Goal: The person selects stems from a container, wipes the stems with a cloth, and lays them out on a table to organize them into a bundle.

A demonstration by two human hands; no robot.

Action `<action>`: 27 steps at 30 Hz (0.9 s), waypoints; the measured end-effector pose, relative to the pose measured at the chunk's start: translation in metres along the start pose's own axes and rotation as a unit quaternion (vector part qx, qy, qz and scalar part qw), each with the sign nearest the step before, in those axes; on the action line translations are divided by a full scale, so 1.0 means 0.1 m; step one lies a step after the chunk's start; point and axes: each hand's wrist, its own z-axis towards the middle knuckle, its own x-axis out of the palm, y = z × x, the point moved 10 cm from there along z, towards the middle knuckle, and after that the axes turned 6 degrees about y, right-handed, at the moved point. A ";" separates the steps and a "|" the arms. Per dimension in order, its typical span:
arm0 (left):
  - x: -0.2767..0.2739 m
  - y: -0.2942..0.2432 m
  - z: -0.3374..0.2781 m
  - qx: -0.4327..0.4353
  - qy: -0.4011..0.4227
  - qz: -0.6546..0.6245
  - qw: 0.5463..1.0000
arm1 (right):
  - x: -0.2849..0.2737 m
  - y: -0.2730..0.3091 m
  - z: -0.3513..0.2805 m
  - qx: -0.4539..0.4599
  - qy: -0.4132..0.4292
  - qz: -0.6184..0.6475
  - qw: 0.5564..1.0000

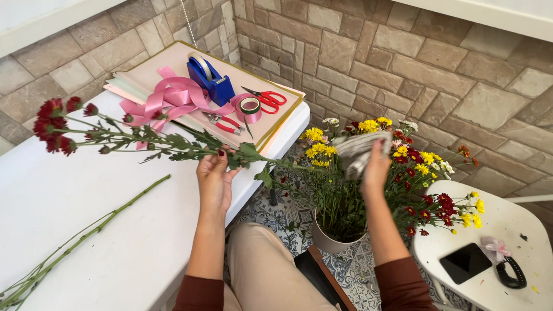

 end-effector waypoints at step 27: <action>-0.27 -0.16 -0.08 0.021 -0.018 -0.030 0.999 | -0.75 -1.66 0.22 0.130 -0.230 0.328 0.907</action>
